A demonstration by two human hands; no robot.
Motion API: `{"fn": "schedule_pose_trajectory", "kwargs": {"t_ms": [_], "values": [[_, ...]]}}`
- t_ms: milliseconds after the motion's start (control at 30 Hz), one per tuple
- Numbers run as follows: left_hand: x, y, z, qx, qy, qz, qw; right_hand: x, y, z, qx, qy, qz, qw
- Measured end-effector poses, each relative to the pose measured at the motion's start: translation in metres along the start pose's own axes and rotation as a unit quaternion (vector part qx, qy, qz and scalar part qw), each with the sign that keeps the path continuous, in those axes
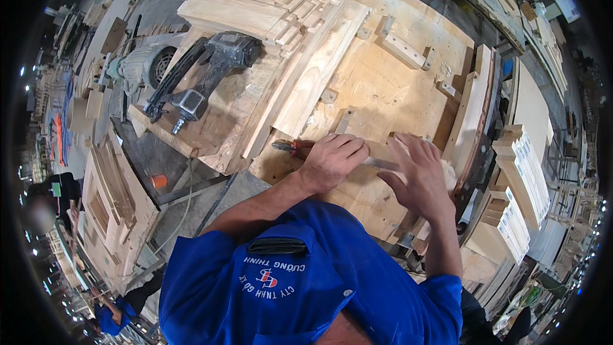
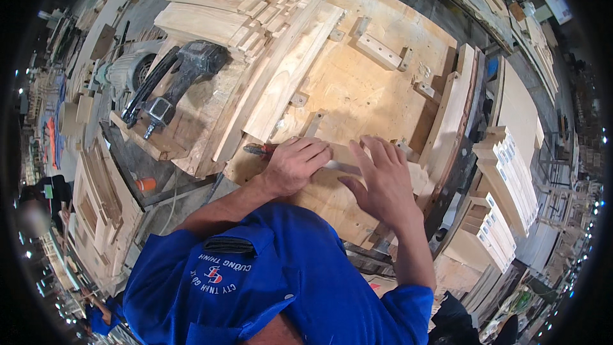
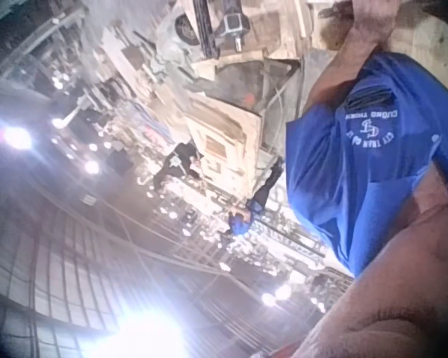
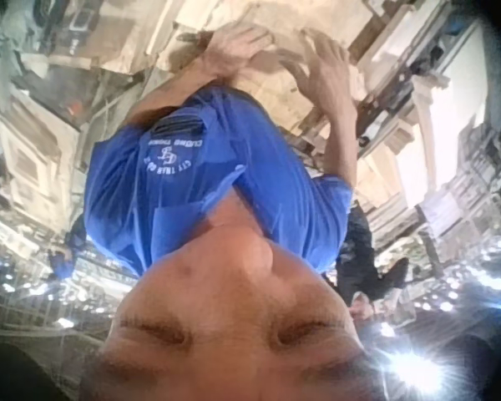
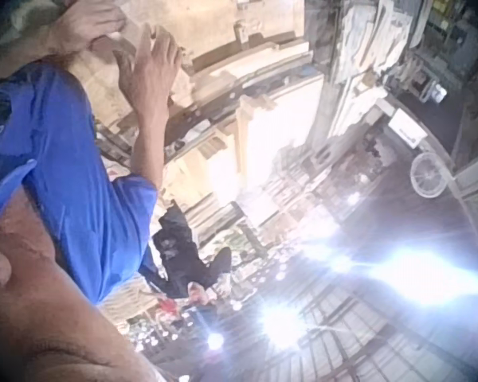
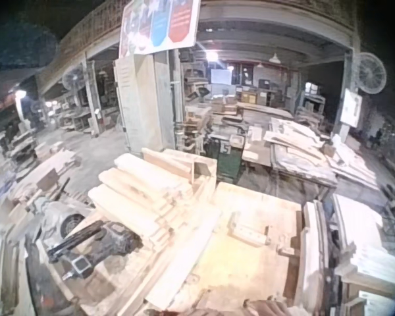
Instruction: The person assembles wooden frames by hand, aligning pre-cut pieces on a workbench and securing them with a pneumatic nail gun. They repeatedly pick up components, fit them into a jig, and drive nails to fasten the joints. Completed frames are moved aside to a nearby table.
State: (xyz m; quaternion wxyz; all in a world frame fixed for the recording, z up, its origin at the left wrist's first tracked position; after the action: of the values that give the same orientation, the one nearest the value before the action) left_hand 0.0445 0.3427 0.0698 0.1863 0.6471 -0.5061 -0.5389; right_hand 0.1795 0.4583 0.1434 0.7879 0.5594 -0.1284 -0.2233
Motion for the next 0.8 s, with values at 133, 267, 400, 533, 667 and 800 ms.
{"fn": "schedule_pose_trajectory", "kwargs": {"t_ms": [133, 267, 400, 533, 667, 800], "values": [[0.007, 0.01, 0.001, -0.027, -0.024, -0.014, 0.999, -0.007, -0.06, -0.027, -0.055, -0.032, 0.194, 0.979], [0.044, 0.032, 0.019, -0.126, 0.122, -0.091, 0.98, -0.02, -0.077, -0.039, -0.019, 0.002, 0.067, 0.998], [0.152, 0.004, 0.066, 0.24, 0.595, -0.237, 0.729, -0.028, -0.091, -0.049, -0.014, 0.015, 0.012, 1.0], [0.16, -0.011, 0.088, 0.398, 0.681, -0.293, 0.54, -0.033, -0.107, -0.048, -0.029, 0.022, 0.009, 0.999], [0.155, -0.024, 0.107, 0.408, 0.685, -0.316, 0.515, -0.036, -0.114, -0.041, -0.031, 0.043, -0.004, 0.999], [0.14, -0.034, 0.116, 0.43, 0.668, -0.329, 0.511, -0.037, -0.123, -0.039, -0.009, 0.044, 0.001, 0.999]]}}
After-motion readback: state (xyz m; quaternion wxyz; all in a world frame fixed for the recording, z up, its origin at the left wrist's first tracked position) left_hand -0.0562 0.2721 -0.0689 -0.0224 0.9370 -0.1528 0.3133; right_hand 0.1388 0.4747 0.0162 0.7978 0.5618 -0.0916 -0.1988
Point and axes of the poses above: each hand's wrist, its own x-axis away from the middle knuckle, its own y-axis out of the back of the hand, z = x × y, the point moved 6 cm from there along -x, towards the middle knuckle, and after that the axes turned 11 degrees about -y, right-handed, at the moved point
